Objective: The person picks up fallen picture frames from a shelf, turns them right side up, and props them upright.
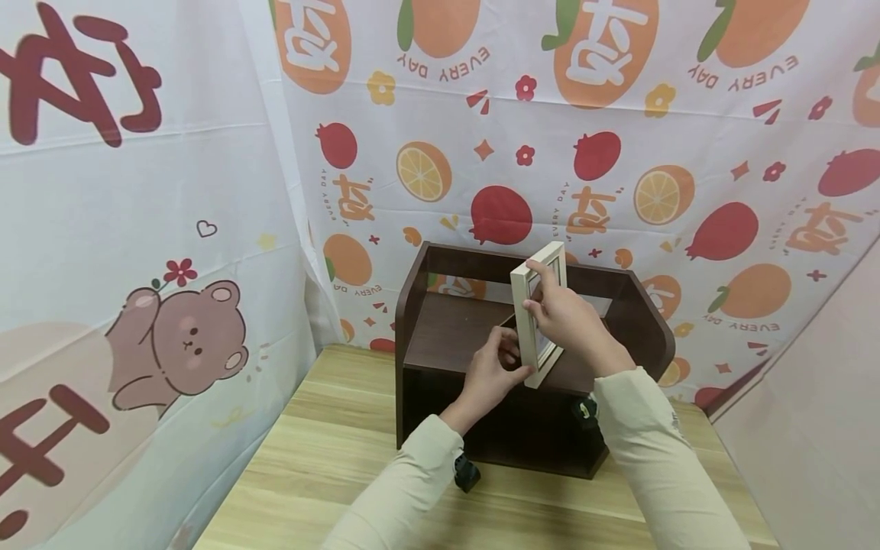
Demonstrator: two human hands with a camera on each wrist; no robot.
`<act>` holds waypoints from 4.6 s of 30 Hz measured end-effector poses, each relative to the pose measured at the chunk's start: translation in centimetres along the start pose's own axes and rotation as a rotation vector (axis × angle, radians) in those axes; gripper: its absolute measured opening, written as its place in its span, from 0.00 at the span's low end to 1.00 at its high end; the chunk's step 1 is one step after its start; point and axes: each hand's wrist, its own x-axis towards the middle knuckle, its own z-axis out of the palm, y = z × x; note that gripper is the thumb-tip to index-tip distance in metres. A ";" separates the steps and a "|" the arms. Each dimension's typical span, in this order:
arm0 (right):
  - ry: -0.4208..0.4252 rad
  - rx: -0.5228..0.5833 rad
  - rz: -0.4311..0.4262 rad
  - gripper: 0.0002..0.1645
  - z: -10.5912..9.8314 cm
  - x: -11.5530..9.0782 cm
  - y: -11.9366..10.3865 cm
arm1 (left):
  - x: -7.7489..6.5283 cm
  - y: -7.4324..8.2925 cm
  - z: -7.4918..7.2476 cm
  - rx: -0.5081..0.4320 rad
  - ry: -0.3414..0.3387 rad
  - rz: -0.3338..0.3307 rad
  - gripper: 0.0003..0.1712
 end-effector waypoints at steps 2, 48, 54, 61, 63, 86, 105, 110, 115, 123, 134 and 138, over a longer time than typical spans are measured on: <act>0.008 -0.003 0.003 0.37 0.0 0.0 0.0 | 0.0 0.0 0.0 0.009 0.009 -0.001 0.26; -0.053 -0.212 0.155 0.34 -1.2 2.6 -0.3 | 1.2 -0.9 -3.1 -0.072 -0.032 -0.134 0.28; -0.040 -0.217 0.202 0.33 -1.5 2.4 0.8 | 1.4 -1.3 -3.8 -0.075 -0.043 -0.137 0.28; 0.009 -0.227 0.215 0.30 -2.1 1.8 2.6 | 1.6 -1.6 -4.6 -0.073 -0.078 -0.160 0.28; 0.013 -0.227 0.221 0.30 -2.2 1.6 3.1 | 1.7 -1.7 -4.8 -0.072 -0.087 -0.168 0.29; 0.129 -0.210 0.191 0.26 -2.0 0.8 5.8 | 2.2 -2.3 -6.0 -0.064 -0.148 -0.139 0.30; 0.143 -0.064 0.335 0.26 -1.7 0.8 4.5 | 3.4 -2.9 -7.1 -0.040 -0.152 -0.149 0.30; 0.165 -0.065 0.356 0.26 -1.6 0.8 4.4 | 3.5 -2.9 -7.2 -0.062 -0.155 -0.153 0.31; 0.185 -0.066 0.360 0.25 -1.4 0.7 4.4 | 3.6 -2.8 -7.2 -0.065 -0.161 -0.160 0.31; 0.203 -0.075 0.368 0.25 -1.3 0.5 4.5 | 3.6 -2.7 -7.0 -0.063 -0.171 -0.168 0.31; 0.199 -0.071 0.382 0.26 -1.2 -0.1 5.1 | 3.4 -2.7 -6.4 -0.057 -0.191 -0.163 0.31; 0.210 -0.075 0.378 0.26 -1.1 -0.4 5.3 | 3.3 -2.7 -6.2 -0.056 -0.202 -0.166 0.31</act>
